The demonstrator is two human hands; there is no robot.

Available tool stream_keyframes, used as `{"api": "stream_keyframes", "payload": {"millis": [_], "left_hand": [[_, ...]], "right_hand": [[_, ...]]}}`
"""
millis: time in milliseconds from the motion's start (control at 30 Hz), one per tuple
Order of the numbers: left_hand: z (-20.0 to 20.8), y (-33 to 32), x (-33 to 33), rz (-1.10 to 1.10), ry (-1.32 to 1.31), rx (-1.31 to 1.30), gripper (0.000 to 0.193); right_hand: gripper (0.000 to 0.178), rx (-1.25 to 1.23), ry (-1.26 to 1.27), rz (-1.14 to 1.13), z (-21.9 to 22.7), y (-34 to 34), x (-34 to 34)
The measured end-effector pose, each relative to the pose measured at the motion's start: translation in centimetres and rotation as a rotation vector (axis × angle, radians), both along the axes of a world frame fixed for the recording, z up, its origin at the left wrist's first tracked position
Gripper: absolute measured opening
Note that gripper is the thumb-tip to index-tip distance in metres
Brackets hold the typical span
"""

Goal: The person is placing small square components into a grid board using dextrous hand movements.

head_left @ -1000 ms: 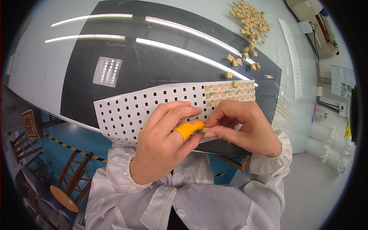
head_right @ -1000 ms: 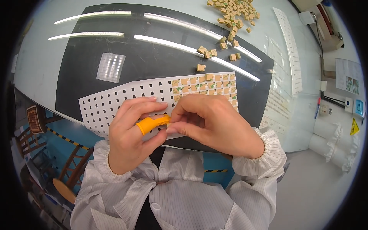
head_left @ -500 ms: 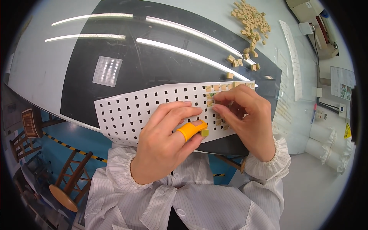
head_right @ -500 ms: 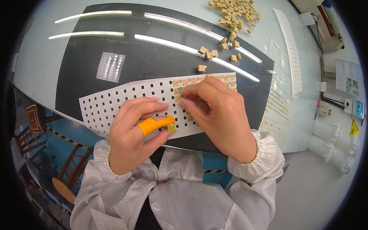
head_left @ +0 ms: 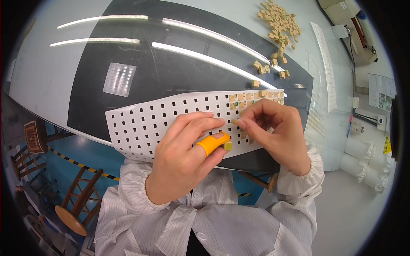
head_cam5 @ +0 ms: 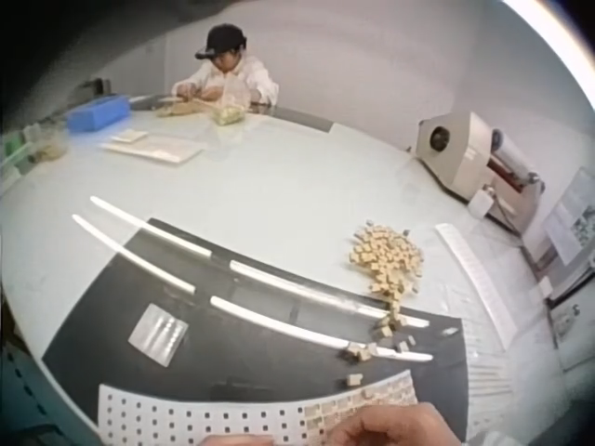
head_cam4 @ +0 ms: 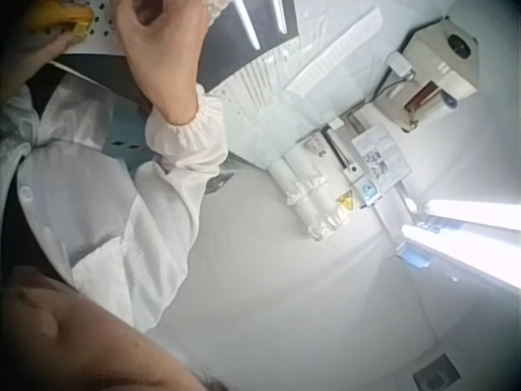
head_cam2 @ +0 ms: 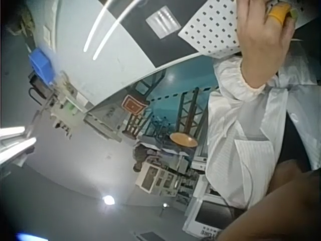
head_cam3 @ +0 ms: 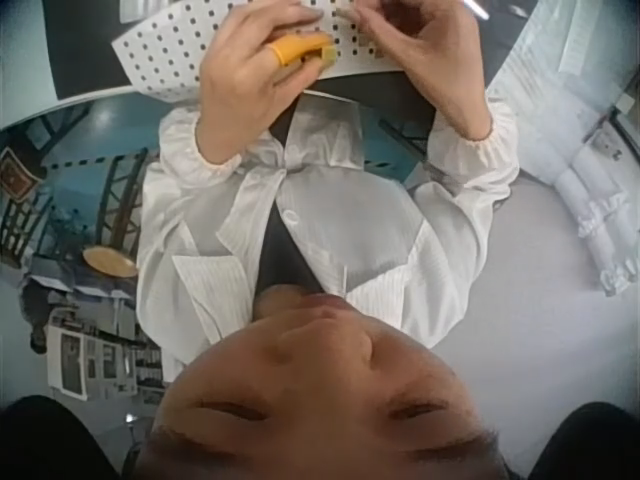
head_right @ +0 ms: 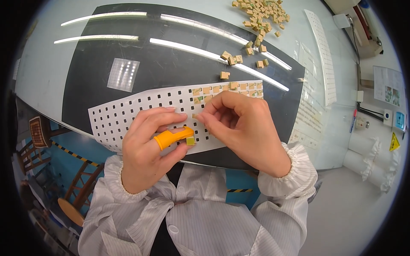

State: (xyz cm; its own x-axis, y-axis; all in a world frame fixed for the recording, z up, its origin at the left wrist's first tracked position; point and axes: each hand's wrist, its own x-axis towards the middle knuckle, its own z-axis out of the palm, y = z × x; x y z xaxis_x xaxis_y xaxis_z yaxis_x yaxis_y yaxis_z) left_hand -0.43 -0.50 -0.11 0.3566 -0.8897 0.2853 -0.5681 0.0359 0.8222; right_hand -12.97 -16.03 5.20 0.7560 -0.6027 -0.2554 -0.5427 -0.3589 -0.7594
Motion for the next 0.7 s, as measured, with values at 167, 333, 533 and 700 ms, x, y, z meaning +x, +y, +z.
{"api": "stream_keyframes", "payload": {"millis": [167,333,533,700], "left_hand": [[0.1,-0.1,0.0,-0.005,-0.003,0.005,0.025],[0.0,0.0,0.0,-0.015,0.013,-0.015,0.028],[0.1,0.0,0.0,-0.018,0.020,-0.020,0.028],[0.1,0.0,0.0,-0.017,0.014,-0.020,0.028]], "right_hand": [[0.011,0.780,0.165,-0.064,1.9,-0.7,0.1],[0.011,0.794,0.162,-0.049,1.0,-0.4,0.0],[0.012,0.796,0.133,-0.037,1.0,-0.4,0.0],[0.013,0.798,0.135,-0.030,1.0,-0.4,0.0]]}}
